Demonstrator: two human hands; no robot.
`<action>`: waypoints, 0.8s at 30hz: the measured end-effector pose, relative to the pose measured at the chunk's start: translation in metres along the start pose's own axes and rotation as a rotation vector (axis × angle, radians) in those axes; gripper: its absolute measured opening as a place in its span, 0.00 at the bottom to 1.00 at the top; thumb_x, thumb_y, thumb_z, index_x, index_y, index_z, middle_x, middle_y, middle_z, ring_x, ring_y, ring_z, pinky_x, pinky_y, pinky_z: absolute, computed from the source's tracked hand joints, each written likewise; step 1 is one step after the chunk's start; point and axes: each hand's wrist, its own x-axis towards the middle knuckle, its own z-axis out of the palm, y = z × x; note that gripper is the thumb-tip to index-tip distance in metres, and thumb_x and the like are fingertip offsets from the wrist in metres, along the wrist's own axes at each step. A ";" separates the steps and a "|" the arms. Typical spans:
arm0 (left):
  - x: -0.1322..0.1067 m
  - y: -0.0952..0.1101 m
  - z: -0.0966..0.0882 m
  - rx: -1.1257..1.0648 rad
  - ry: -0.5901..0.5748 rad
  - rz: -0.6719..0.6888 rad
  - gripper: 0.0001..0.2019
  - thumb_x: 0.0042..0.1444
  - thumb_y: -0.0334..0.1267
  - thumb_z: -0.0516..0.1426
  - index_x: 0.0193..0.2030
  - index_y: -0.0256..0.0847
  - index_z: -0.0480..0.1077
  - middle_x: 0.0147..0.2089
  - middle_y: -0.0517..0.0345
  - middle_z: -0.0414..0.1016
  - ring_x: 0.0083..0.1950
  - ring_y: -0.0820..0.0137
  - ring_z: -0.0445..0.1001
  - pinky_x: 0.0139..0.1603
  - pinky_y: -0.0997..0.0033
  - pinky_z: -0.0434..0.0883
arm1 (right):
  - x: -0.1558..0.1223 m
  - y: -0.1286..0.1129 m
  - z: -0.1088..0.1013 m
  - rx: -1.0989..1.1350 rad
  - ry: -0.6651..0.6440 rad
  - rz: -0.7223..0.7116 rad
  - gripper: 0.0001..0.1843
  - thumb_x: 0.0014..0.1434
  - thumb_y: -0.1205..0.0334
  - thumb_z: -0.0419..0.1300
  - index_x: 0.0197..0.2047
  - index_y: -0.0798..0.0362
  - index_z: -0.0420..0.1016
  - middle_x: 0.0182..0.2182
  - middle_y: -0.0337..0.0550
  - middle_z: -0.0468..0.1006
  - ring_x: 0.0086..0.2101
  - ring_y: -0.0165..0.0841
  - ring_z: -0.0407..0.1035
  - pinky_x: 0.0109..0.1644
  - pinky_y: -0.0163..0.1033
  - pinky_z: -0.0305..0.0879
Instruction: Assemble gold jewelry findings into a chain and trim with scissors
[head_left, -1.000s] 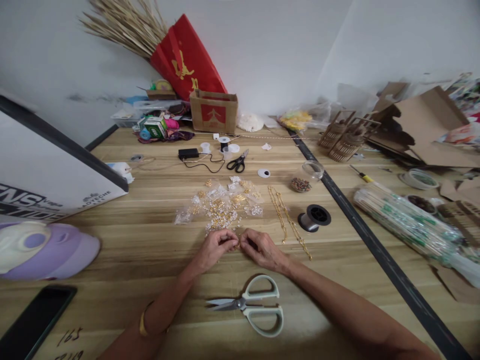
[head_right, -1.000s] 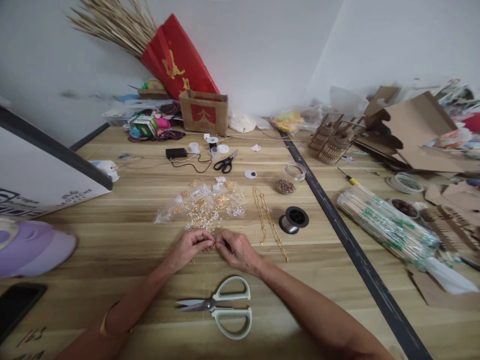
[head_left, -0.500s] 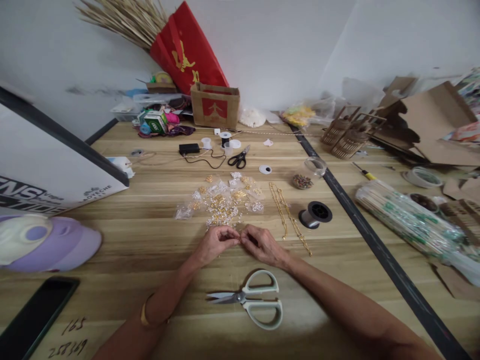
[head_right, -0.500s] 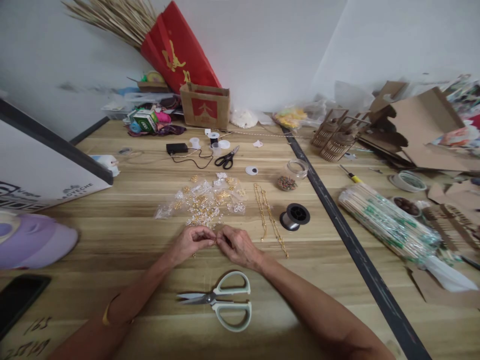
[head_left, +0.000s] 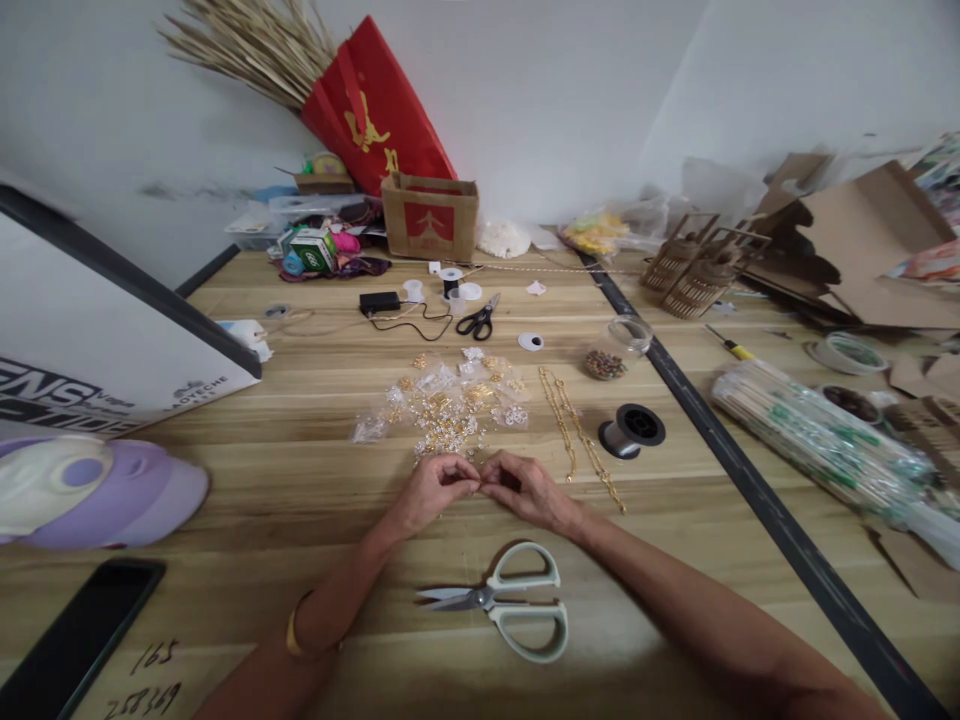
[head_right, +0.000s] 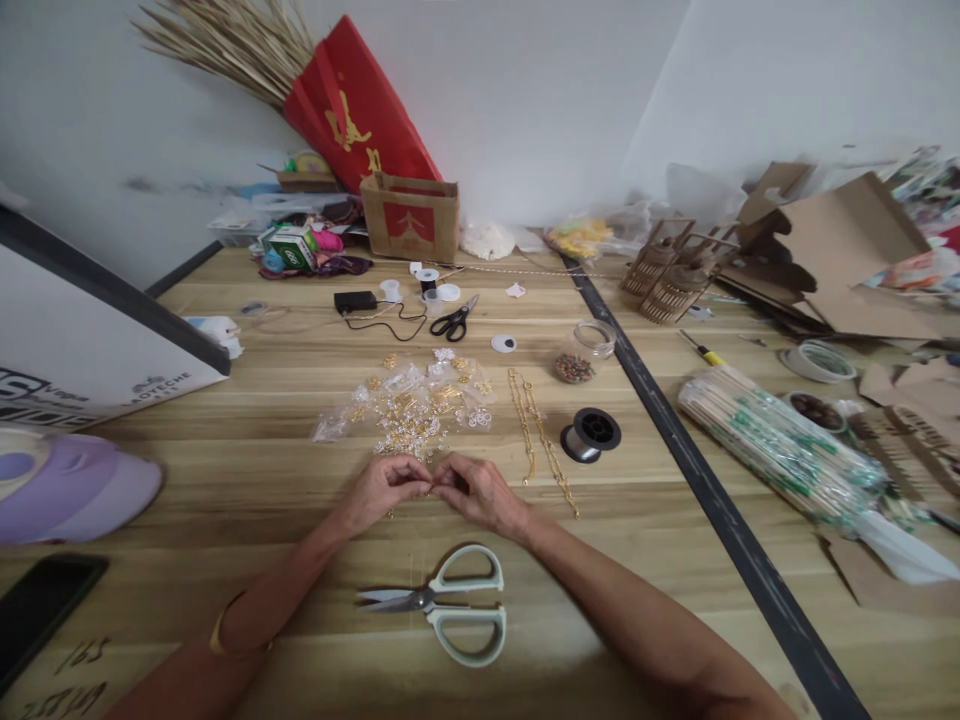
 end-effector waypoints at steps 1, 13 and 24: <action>0.000 0.001 0.000 0.006 0.000 0.004 0.05 0.46 0.33 0.61 0.30 0.34 0.72 0.28 0.57 0.74 0.30 0.73 0.71 0.33 0.75 0.66 | 0.000 0.000 0.000 0.004 0.003 -0.001 0.07 0.58 0.60 0.57 0.35 0.55 0.67 0.25 0.38 0.69 0.26 0.27 0.63 0.30 0.31 0.60; -0.002 0.008 0.006 0.125 0.048 0.031 0.04 0.46 0.34 0.60 0.25 0.35 0.74 0.25 0.57 0.75 0.28 0.72 0.70 0.31 0.75 0.66 | -0.001 0.006 0.001 -0.004 0.014 -0.028 0.09 0.58 0.58 0.59 0.35 0.56 0.68 0.26 0.39 0.71 0.27 0.27 0.64 0.31 0.31 0.61; -0.002 0.011 0.007 0.095 0.048 0.017 0.08 0.48 0.39 0.60 0.26 0.35 0.71 0.23 0.60 0.72 0.26 0.73 0.68 0.29 0.75 0.65 | -0.001 0.004 0.000 0.010 -0.004 0.002 0.08 0.56 0.60 0.60 0.36 0.55 0.69 0.26 0.37 0.70 0.26 0.26 0.64 0.30 0.30 0.61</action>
